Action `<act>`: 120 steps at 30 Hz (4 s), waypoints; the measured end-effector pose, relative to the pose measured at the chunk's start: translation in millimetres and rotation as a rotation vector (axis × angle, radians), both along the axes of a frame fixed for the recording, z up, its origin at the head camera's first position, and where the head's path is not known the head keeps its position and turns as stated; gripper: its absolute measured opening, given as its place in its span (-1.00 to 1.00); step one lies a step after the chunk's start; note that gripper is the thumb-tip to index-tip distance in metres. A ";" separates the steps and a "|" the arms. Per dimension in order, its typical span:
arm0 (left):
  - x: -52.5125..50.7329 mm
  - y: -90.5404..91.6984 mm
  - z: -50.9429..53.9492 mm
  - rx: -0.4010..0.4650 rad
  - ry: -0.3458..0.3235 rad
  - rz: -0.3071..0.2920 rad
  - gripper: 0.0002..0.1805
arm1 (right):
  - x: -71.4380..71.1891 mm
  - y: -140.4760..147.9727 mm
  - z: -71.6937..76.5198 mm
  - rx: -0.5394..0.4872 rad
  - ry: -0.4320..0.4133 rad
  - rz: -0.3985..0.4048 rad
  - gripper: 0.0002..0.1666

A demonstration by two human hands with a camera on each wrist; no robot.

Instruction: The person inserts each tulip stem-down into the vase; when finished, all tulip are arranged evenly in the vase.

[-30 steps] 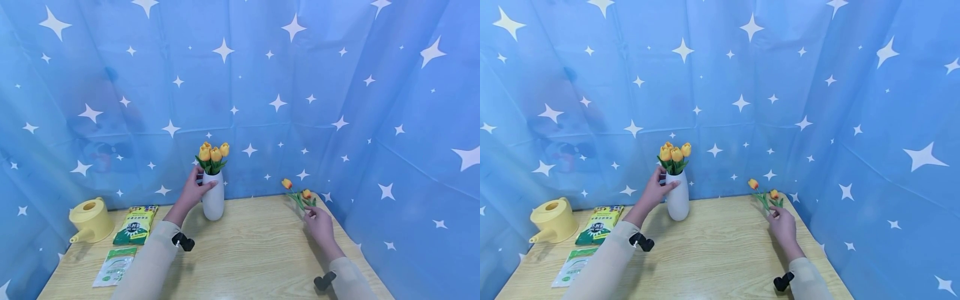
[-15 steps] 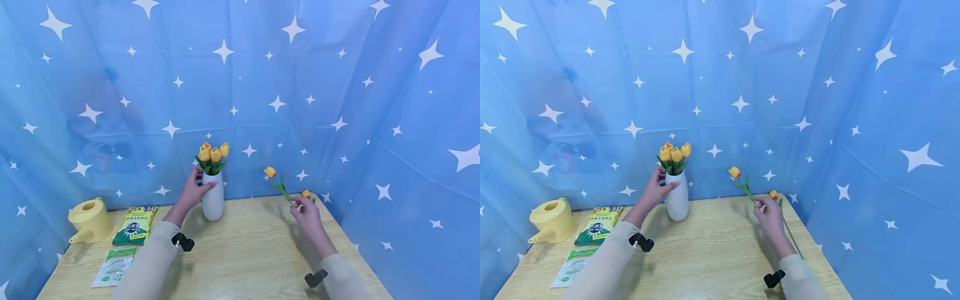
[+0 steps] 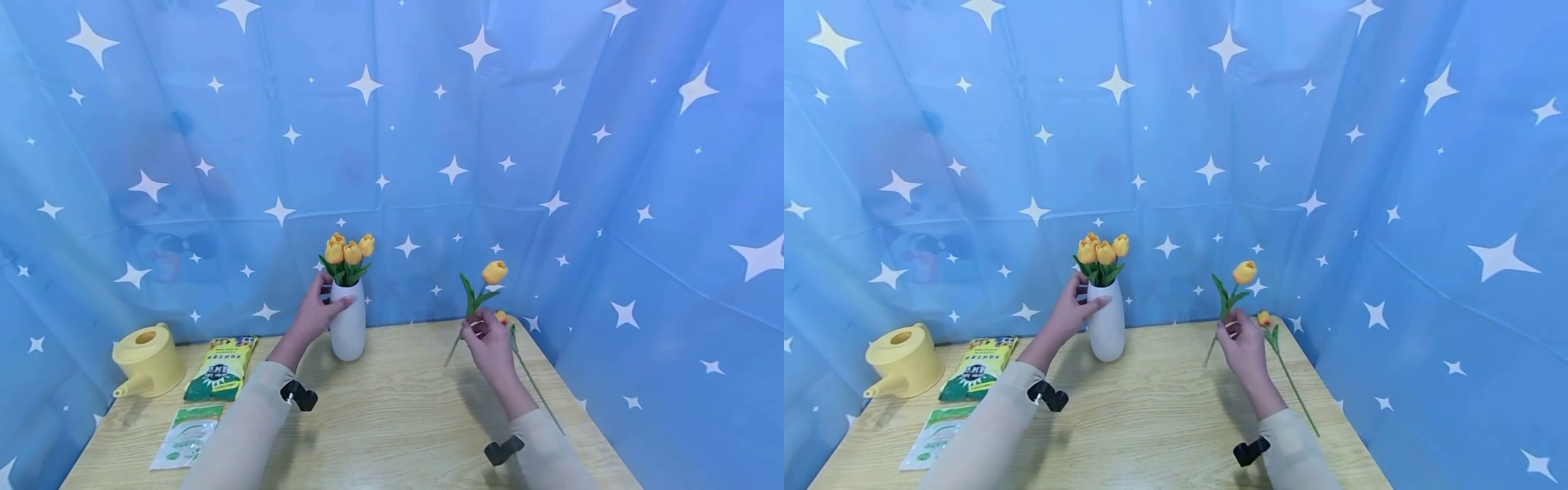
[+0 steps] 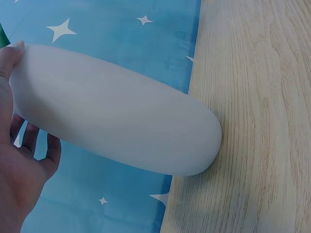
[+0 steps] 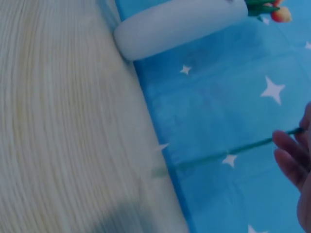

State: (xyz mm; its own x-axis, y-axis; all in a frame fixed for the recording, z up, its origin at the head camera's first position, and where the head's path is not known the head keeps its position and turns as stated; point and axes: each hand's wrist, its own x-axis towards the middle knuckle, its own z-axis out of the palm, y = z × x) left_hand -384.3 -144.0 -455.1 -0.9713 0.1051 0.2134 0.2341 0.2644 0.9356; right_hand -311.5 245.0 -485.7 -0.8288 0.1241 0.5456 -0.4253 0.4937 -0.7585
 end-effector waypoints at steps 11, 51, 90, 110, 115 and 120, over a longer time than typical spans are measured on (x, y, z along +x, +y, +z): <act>-0.4 0.0 -0.3 0.001 0.010 -0.002 -0.25 | 6.7 -19.6 15.7 -0.198 0.037 0.154 -0.71; 3.7 1.6 4.7 0.012 0.028 0.003 -0.32 | -9.9 -146.7 128.0 0.084 0.350 0.276 -0.90; -1.2 -1.1 1.6 0.035 0.094 -0.035 -0.44 | -36.0 -207.7 120.3 0.566 0.125 0.153 -0.91; -6.3 -0.5 -2.1 0.048 0.112 -0.027 -0.48 | -39.3 -212.2 99.0 0.273 0.221 0.162 -0.74; -5.3 -0.9 -2.1 0.058 0.115 -0.035 -0.50 | -41.0 -215.2 98.1 0.411 0.168 0.096 -0.76; -5.0 -1.1 -2.6 0.050 0.115 -0.032 -0.50 | -41.1 -215.9 98.3 0.457 0.100 0.092 -0.78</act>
State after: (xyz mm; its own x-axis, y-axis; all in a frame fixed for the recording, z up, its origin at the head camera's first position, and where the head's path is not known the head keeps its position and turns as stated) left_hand -389.3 -145.1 -457.7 -0.9365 0.1225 0.3286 0.3479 0.2085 0.9140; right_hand -352.6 29.1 -387.4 -0.7655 -0.2185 0.6052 -0.5431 0.7238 -0.4256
